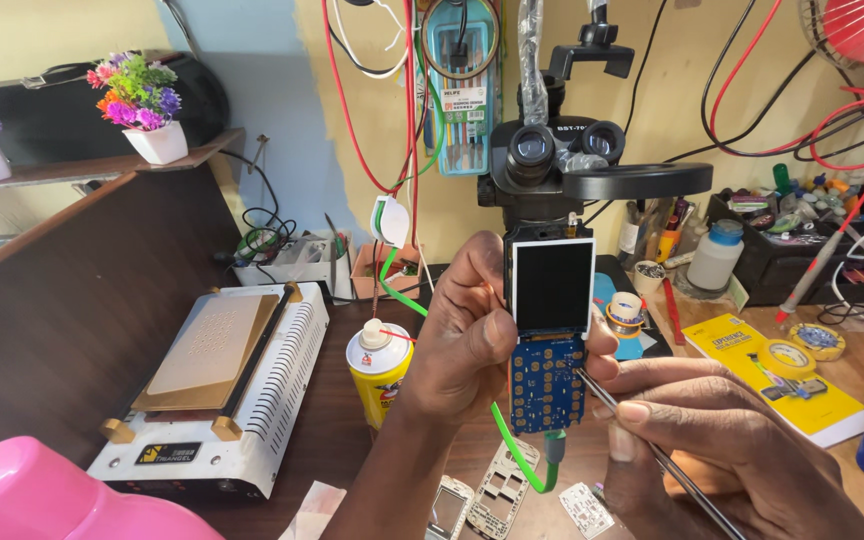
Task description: The person attaches power clips to a disassembled mobile phone mainboard, then holds the board and uses tweezers to press keypad buttons, navigating the phone's menus as the screen powers on and displays different interfaces.
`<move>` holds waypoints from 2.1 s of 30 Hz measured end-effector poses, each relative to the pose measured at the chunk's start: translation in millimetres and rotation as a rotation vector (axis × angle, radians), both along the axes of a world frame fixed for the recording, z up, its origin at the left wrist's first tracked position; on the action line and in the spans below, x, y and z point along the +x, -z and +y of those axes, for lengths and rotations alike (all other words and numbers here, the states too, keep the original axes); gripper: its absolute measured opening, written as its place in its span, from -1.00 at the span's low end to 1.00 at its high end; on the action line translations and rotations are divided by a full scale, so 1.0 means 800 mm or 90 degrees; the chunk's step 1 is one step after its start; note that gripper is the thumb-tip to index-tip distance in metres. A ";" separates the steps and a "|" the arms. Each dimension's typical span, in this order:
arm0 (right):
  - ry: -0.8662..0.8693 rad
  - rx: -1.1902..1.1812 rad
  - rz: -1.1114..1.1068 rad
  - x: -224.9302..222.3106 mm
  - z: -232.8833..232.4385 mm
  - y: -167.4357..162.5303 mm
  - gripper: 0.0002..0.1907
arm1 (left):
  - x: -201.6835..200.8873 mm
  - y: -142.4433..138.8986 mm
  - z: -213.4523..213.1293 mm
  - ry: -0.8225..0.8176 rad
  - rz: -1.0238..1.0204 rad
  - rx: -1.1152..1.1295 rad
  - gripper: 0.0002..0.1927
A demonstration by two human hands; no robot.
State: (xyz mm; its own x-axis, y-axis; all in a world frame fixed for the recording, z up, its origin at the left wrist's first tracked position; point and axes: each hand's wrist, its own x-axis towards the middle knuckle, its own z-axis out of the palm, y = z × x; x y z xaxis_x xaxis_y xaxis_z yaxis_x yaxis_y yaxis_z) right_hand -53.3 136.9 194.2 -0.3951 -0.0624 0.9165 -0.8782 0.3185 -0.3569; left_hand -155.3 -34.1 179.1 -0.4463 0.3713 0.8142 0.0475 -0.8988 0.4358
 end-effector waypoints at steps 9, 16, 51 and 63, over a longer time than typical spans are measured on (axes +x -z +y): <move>0.016 0.002 -0.004 0.002 0.000 0.001 -0.79 | -0.001 0.003 -0.001 -0.003 -0.003 -0.010 -0.63; 0.017 -0.010 -0.008 0.003 -0.002 0.001 -0.80 | 0.000 0.003 -0.001 -0.010 0.000 -0.014 -0.61; -0.074 -0.110 -0.047 -0.026 -0.010 0.013 -0.84 | -0.030 0.015 0.000 0.011 -0.042 -0.021 -0.75; -0.099 -0.070 -0.040 -0.032 0.000 0.017 -0.85 | -0.035 0.018 0.002 0.012 -0.030 -0.014 -0.77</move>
